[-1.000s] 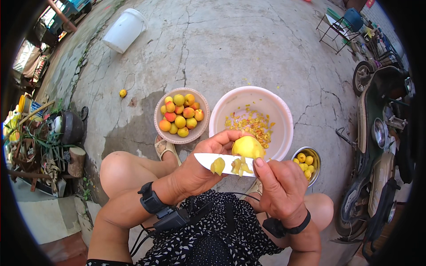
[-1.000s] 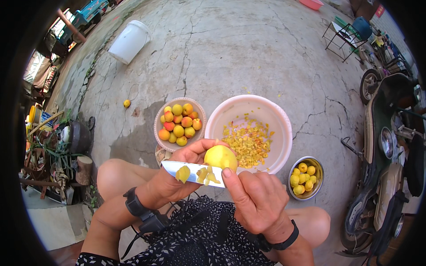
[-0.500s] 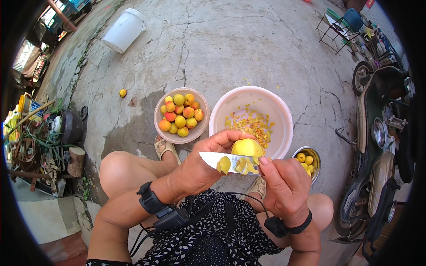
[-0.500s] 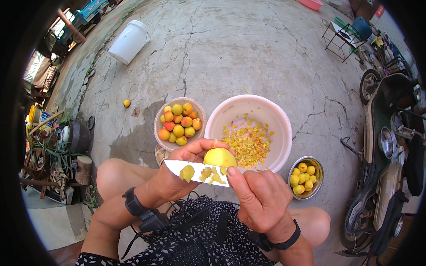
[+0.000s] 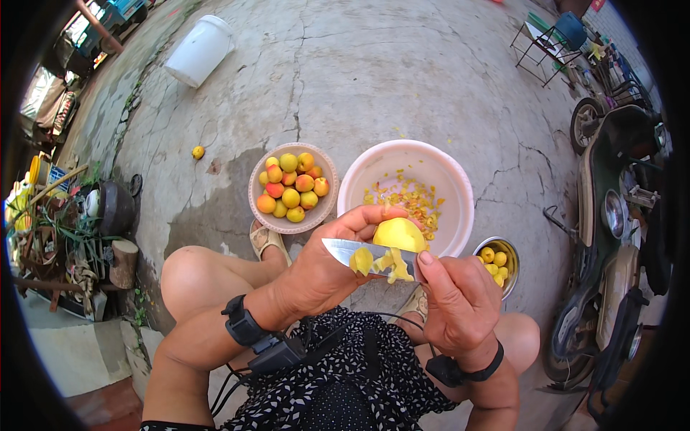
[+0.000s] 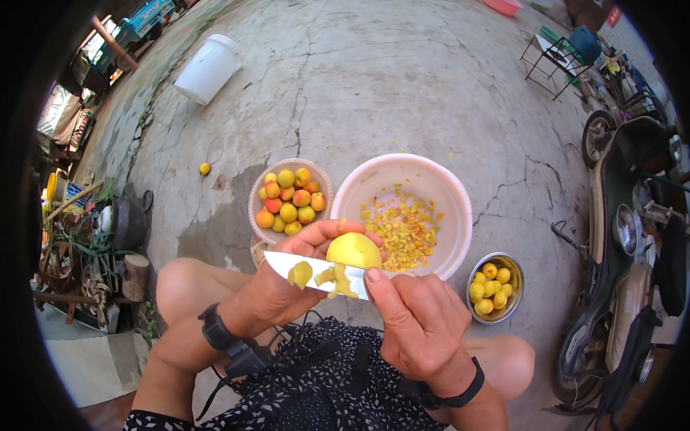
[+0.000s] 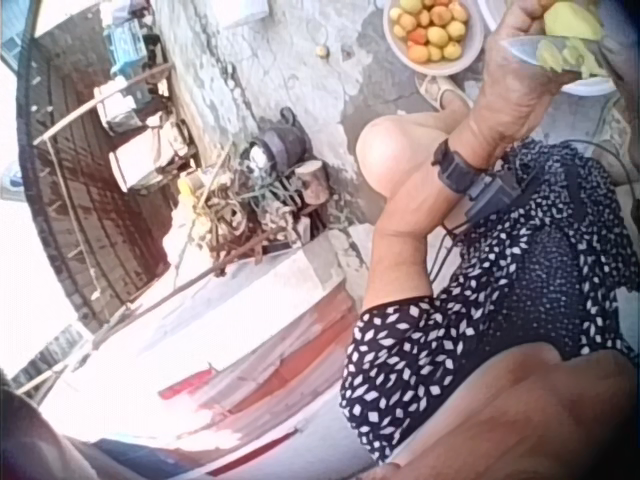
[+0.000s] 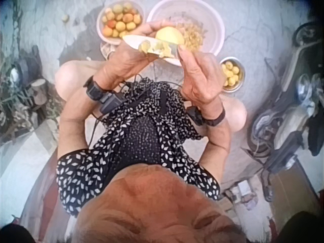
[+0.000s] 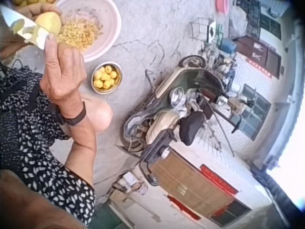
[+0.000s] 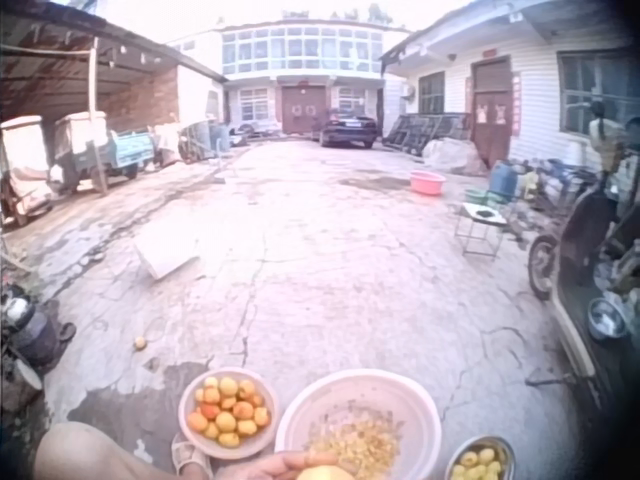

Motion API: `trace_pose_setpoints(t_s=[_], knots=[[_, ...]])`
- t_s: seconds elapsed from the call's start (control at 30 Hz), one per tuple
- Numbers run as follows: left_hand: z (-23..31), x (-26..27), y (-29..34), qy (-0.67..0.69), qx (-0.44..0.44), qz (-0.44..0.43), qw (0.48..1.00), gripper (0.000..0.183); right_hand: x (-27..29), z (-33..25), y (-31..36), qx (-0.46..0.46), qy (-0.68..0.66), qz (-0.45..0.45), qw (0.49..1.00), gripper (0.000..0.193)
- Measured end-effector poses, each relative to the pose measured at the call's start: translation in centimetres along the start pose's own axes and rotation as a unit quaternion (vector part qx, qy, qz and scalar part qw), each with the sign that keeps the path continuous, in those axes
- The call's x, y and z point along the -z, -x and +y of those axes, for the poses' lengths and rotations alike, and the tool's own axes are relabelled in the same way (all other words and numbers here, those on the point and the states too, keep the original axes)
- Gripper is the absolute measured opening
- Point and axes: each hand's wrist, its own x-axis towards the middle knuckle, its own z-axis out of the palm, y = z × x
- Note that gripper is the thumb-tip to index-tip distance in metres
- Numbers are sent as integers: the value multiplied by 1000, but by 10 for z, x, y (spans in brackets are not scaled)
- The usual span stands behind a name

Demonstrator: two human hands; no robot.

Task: Peeling small yellow fruits with a knife into a bowl while sitting outdoors.

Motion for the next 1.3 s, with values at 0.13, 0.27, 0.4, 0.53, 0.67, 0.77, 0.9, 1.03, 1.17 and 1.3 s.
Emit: trace_pose_setpoints(t_s=[0.13, 0.27, 0.4, 0.53, 0.67, 0.77, 0.9, 1.03, 1.17, 1.3], knots=[[-2, 0, 0, -7, -2, 11, 1000, 50, 0, 1, 1, 15, 5, -8, 1000, 49], [4, -7, 6, 56, 24, -14, 998, 59, 1, 12, 4, -14, 32, 14, 999, 49], [1, -3, 4, -2, -8, -40, 999, 55, 8, 6, 2, -12, 4, 6, 1000, 49], [1, -4, -2, -1, -1, 0, 1000, 45, 6, 0, 2, 5, 2, -16, 1000, 50], [2, 0, -1, 14, 6, -3, 1000, 49, 5, 3, 1, 10, -2, -14, 1000, 50], [2, -1, 3, 20, -7, -27, 999, 57, 5, 9, 2, -4, 13, 3, 1000, 48], [8, -1, 5, 11, 23, -26, 999, 67, 9, 18, 1, -79, -10, 7, 997, 42], [7, -4, 3, -16, -4, -31, 999, 65, 11, 9, 1, -48, -16, 20, 999, 43], [7, -3, 0, -7, 12, -25, 1000, 57, 9, 1, 2, 14, 1, -8, 1000, 47], [6, 1, 0, -60, -5, -39, 997, 54, 8, 3, 1, 8, -11, -12, 1000, 46]])
